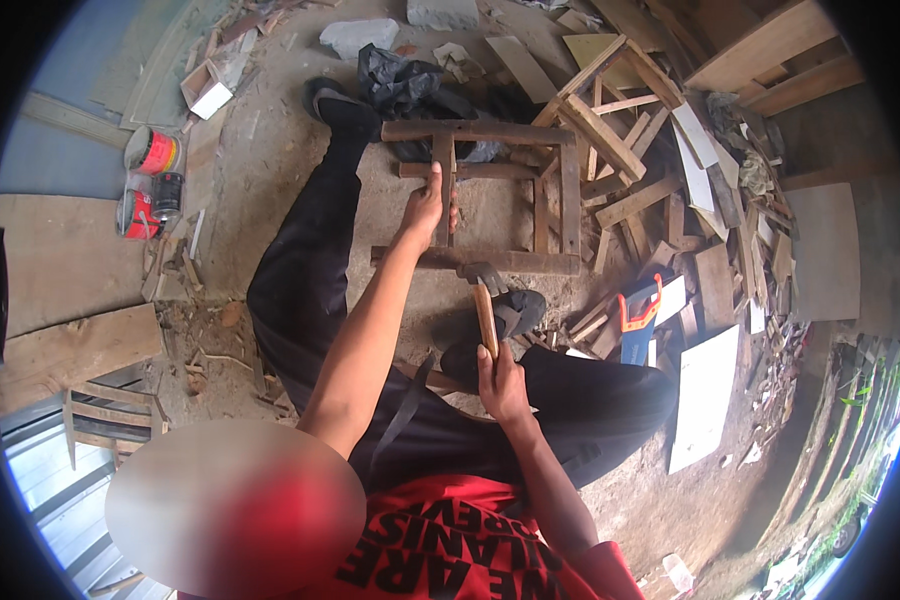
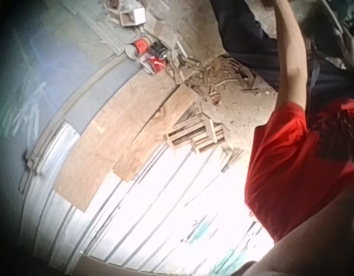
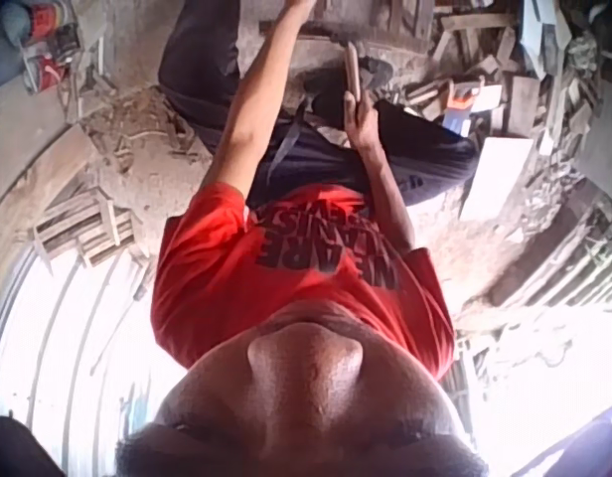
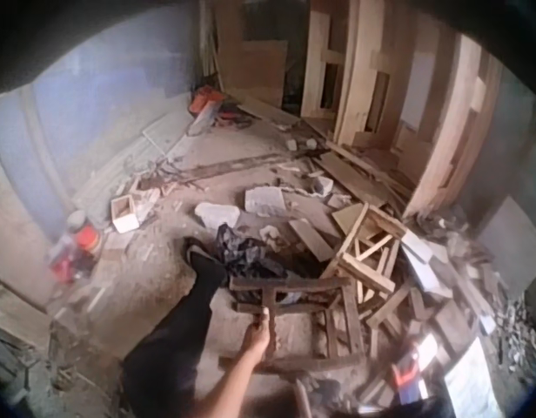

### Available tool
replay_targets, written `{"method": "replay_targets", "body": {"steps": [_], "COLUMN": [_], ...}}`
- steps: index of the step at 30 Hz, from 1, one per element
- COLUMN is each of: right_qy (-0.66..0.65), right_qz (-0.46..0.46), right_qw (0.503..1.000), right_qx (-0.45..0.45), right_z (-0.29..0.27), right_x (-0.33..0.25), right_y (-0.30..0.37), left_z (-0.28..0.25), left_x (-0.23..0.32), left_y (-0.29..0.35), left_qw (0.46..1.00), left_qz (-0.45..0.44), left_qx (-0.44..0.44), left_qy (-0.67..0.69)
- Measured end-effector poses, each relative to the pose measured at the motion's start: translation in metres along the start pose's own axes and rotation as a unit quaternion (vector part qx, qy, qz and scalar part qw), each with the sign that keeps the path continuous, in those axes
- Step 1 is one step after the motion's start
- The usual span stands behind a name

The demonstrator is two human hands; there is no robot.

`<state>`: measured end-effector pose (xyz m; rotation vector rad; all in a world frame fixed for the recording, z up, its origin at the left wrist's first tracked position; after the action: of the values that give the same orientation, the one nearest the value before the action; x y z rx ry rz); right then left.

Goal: The person assembles a small wooden frame by hand, positioning pieces and securing them with a hammer and nails. The person repeatedly hammers nails into the joints to fasten the structure.

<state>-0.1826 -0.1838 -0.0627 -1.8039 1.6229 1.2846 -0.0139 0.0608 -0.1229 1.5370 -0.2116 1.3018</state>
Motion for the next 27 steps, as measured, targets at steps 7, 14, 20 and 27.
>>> {"method": "replay_targets", "body": {"steps": [7,14,20,27], "right_qy": [-0.141,0.087,0.044,-0.114], "right_qz": [0.021,-0.121,-0.086,-0.045], "right_qw": [0.985,0.929,0.902,0.918], "right_qx": [0.097,0.34,0.42,0.377], "right_z": [-0.02,-0.083,-0.109,-0.104], "right_x": [-0.03,-0.017,-0.002,0.025], "right_y": [-0.039,-0.1,-0.116,-0.136], "left_z": [0.002,-0.011,-0.019,-0.014], "left_x": [-0.013,-0.062,-0.086,-0.067], "left_y": [0.028,0.105,0.122,0.114], "left_qw": [0.983,0.98,0.982,0.98], "left_qz": [0.099,0.186,0.182,0.193], "left_qx": [-0.007,-0.023,-0.01,-0.006], "left_qy": [-0.154,-0.063,-0.053,-0.051]}}
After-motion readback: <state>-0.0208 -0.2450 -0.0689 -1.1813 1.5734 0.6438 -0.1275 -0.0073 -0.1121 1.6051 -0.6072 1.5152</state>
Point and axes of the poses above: each hand's wrist, its own y-axis away from the middle knuckle, its own z-axis out of the palm, x = y × z, the point moved 2 cm from there along -y, towards the middle knuckle, and after that the axes turned 6 degrees about x, right-handed, at the moved point
